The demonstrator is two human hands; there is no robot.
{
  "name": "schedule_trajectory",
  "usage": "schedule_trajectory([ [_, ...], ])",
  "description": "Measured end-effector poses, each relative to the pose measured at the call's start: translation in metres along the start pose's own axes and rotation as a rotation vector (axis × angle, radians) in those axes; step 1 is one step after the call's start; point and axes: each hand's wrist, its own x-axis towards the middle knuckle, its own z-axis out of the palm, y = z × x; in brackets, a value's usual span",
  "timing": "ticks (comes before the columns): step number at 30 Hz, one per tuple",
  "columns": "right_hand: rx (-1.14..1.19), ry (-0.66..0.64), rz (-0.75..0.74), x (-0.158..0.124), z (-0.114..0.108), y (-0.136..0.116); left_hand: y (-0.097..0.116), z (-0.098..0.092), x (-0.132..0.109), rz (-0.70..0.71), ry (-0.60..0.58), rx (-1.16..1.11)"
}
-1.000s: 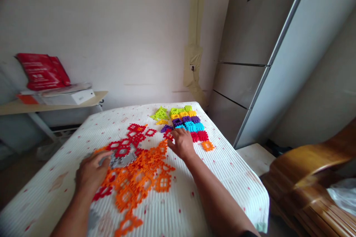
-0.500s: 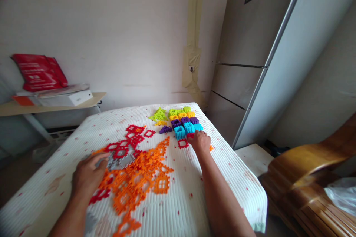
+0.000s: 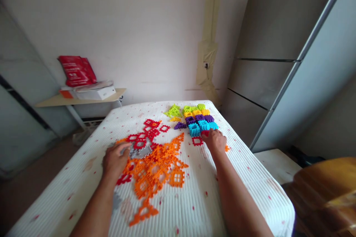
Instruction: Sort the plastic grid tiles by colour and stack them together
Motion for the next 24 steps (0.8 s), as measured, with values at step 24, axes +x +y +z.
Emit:
schedule_trajectory([
  [24,0.156,0.396,-0.631,-0.023,0.007,-0.04,0.019,0.011,-0.013,0.038,-0.2,0.276],
])
